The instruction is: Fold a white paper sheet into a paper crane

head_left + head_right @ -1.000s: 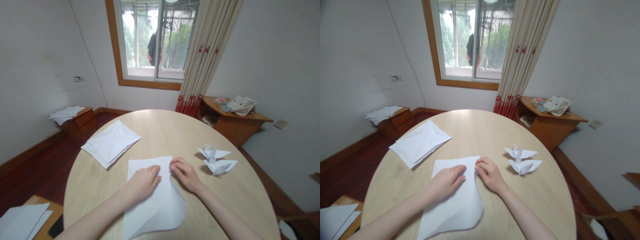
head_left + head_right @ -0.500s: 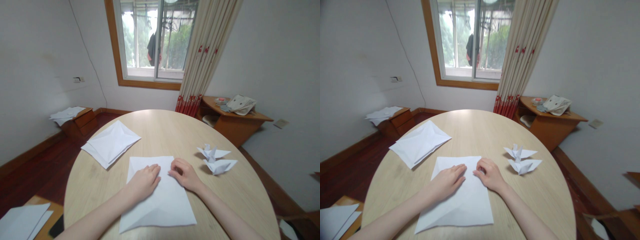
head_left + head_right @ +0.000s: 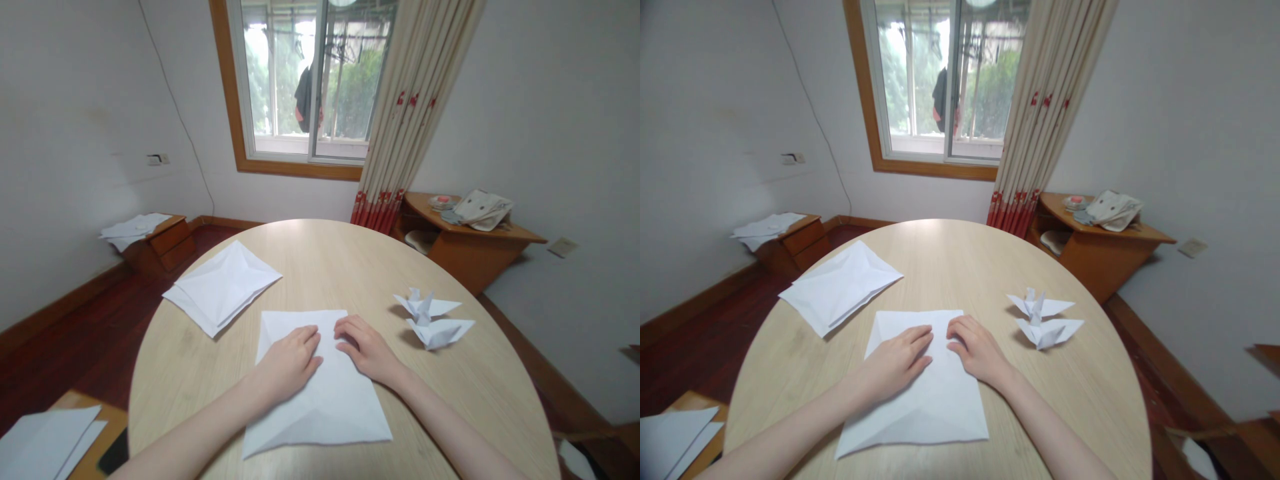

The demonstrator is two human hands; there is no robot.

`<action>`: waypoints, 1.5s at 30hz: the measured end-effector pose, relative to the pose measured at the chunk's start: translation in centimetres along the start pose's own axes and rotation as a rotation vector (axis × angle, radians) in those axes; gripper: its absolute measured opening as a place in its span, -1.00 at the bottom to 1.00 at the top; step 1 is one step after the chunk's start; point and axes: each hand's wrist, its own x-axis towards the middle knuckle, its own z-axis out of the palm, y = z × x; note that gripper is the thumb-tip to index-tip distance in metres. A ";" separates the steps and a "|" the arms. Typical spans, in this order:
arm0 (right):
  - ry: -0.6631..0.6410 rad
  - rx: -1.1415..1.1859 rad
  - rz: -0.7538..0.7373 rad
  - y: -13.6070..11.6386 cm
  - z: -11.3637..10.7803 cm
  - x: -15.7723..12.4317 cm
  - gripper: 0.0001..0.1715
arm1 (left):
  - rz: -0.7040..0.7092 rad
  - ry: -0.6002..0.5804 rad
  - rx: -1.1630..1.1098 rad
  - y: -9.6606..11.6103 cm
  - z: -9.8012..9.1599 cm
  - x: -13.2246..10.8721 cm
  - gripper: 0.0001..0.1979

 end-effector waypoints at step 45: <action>-0.250 0.204 0.069 -0.5 -2.0 -0.4 -0.73 | 0.098 -0.349 -0.439 -1.5 -6.2 -1.7 -0.80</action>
